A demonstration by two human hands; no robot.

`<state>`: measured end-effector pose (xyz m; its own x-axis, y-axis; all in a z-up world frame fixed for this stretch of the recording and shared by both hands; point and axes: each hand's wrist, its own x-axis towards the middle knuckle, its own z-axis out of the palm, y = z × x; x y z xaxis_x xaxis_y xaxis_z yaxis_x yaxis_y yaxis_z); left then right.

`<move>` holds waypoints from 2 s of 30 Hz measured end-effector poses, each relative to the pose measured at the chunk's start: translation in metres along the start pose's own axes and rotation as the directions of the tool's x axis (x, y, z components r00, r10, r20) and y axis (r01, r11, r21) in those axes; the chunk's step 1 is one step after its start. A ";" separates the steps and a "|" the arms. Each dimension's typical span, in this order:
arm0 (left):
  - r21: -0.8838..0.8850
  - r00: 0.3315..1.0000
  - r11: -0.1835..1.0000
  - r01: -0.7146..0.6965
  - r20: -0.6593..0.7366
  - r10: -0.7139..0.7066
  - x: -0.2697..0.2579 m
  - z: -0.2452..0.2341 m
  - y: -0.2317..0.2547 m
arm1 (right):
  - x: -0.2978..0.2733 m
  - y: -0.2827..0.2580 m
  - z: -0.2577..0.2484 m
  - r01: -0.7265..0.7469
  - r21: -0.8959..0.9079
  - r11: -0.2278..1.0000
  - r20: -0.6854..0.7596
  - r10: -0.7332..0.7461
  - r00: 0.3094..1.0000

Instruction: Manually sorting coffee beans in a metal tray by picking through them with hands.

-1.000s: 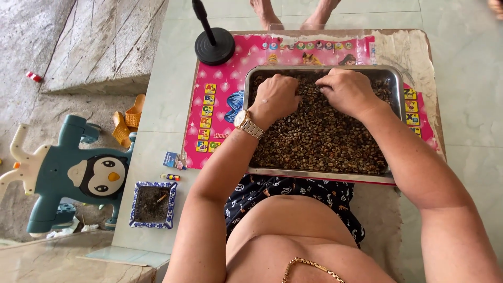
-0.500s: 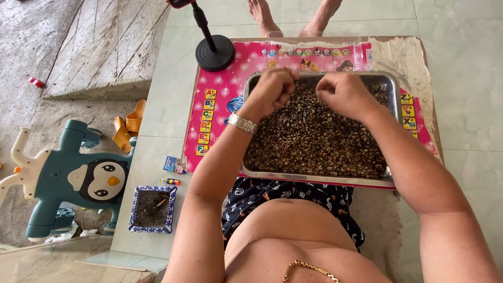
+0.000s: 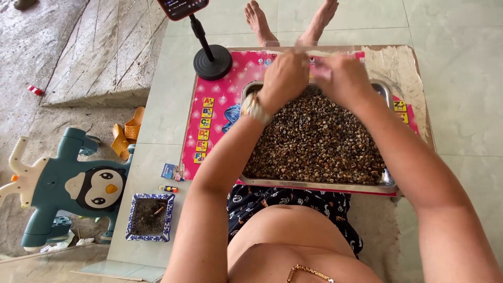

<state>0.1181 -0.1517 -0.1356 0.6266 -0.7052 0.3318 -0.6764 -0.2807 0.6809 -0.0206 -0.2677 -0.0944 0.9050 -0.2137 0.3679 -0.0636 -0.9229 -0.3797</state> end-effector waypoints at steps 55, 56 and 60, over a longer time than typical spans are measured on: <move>-0.491 0.928 0.797 0.351 0.299 -0.224 -0.068 -0.024 -0.018 | -0.044 0.022 0.029 -0.462 0.509 0.726 0.459 0.224 0.860; -0.709 0.834 0.441 0.550 0.446 -0.325 -0.066 -0.027 -0.019 | -0.043 0.026 0.031 -0.572 0.699 0.429 0.505 0.270 0.820; -0.540 0.790 0.598 0.592 0.536 -0.298 -0.079 -0.040 -0.001 | -0.043 0.029 0.024 -0.594 0.793 0.135 0.570 0.179 0.802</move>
<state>0.0846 -0.0702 -0.1363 0.4894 -0.8223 -0.2905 0.1756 -0.2334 0.9564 -0.0519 -0.2781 -0.1415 0.9540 -0.1541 -0.2573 -0.2128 0.2566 -0.9428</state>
